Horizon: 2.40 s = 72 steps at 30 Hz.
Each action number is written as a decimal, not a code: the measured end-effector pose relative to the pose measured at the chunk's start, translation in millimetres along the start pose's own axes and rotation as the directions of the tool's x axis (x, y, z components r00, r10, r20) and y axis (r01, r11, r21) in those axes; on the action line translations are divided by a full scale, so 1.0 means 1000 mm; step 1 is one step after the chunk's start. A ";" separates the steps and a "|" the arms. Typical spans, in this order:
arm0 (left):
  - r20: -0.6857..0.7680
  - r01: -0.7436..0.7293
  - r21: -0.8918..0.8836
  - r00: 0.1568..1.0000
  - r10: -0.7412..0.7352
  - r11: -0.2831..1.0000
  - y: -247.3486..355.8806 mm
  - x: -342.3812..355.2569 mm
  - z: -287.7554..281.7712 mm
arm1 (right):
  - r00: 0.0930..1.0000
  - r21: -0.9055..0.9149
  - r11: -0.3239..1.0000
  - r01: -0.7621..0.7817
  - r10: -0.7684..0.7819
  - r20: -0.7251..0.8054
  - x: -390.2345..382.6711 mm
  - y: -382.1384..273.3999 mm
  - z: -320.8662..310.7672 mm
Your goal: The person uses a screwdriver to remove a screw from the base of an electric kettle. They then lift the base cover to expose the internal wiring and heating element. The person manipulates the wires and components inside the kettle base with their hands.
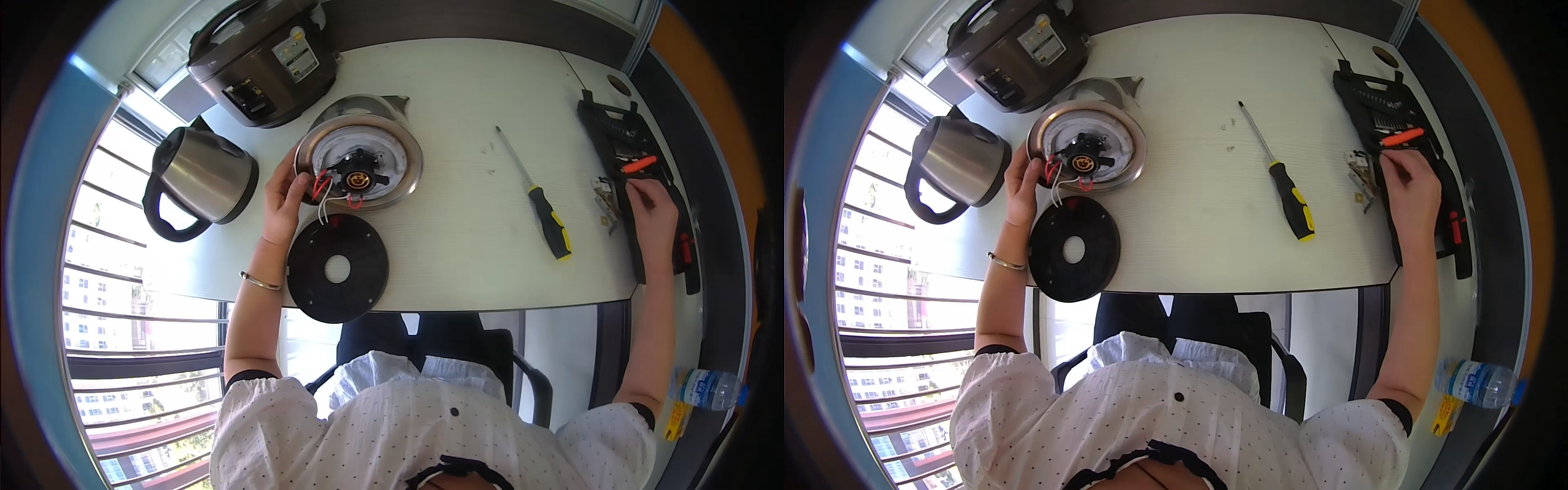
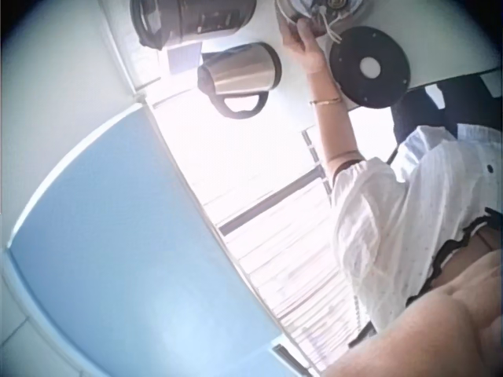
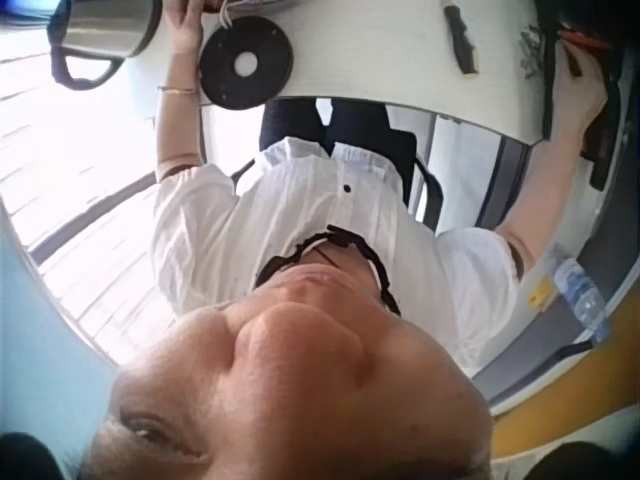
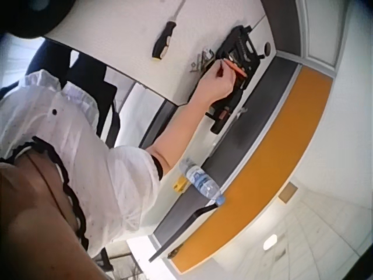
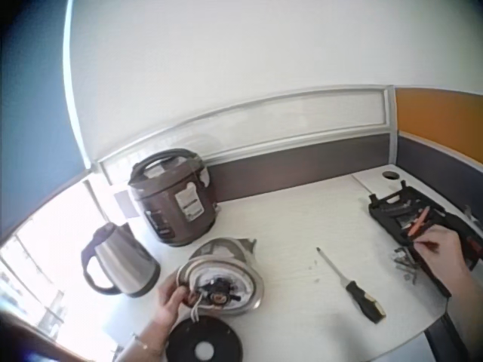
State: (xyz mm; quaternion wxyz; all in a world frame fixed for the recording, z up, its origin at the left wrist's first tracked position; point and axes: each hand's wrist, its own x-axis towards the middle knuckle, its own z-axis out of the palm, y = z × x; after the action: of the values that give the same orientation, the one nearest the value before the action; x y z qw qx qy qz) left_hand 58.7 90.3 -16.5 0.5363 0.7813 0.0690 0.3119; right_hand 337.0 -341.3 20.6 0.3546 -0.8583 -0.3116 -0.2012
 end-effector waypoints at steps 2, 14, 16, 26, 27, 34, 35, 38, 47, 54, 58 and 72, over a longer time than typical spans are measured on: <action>0.013 -0.011 -0.014 1.000 0.011 1.000 0.003 0.000 0.004 | 1.000 -0.028 0.999 -0.015 0.016 0.010 -0.001 0.008 -0.005; 0.029 -0.011 0.017 1.000 0.010 1.000 0.013 0.000 0.006 | 0.986 -0.191 0.974 -0.121 0.141 0.094 0.002 0.028 -0.016; 0.028 0.001 0.015 1.000 -0.001 1.000 0.012 0.001 0.009 | 0.987 -0.222 0.969 -0.104 0.127 0.095 0.001 0.029 -0.020; -0.074 -0.037 0.151 0.996 0.048 0.988 -0.009 -0.004 -0.003 | 0.938 -0.446 0.856 -0.262 0.334 0.089 0.013 0.037 -0.046; -0.042 -0.035 0.190 0.998 0.044 0.981 -0.026 -0.003 -0.016 | 0.922 -0.477 0.831 -0.286 0.374 0.098 0.012 0.036 -0.052; -0.037 -0.056 0.138 0.997 0.061 0.989 -0.026 -0.002 -0.015 | 0.862 -0.553 0.755 -0.352 0.492 0.122 0.011 0.042 -0.053; -0.026 -0.053 0.134 0.998 0.057 0.990 -0.030 -0.001 -0.019 | 0.851 -0.567 0.740 -0.361 0.511 0.125 0.011 0.043 -0.051; -0.010 -0.079 0.152 0.997 0.081 0.985 -0.030 0.001 -0.019 | 0.851 -0.575 0.739 -0.352 0.508 0.132 0.010 0.047 -0.049; -0.052 -0.096 0.148 0.993 0.104 0.984 -0.025 0.000 -0.009 | 0.847 -0.598 0.727 -0.338 0.512 0.145 0.010 0.068 -0.043; -0.285 0.148 0.137 0.953 -0.104 0.979 -0.038 -0.013 -0.021 | 0.909 -0.546 0.819 -0.178 0.350 0.228 0.010 0.084 -0.028; -0.090 0.010 0.097 0.996 -0.001 0.995 -0.008 0.000 0.003 | 0.940 -0.486 0.867 -0.111 0.251 0.231 0.002 0.097 -0.033; 0.001 0.019 0.068 1.000 -0.019 0.998 0.006 -0.001 0.007 | 0.906 -0.542 0.830 -0.132 0.323 0.274 0.007 0.094 -0.031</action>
State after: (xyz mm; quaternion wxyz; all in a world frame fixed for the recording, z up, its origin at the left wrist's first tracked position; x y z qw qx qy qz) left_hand 60.6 82.5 -13.4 0.5126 0.7984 0.0866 0.3038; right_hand 401.9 -413.7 0.0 0.0739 -0.9743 -0.1995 -0.0743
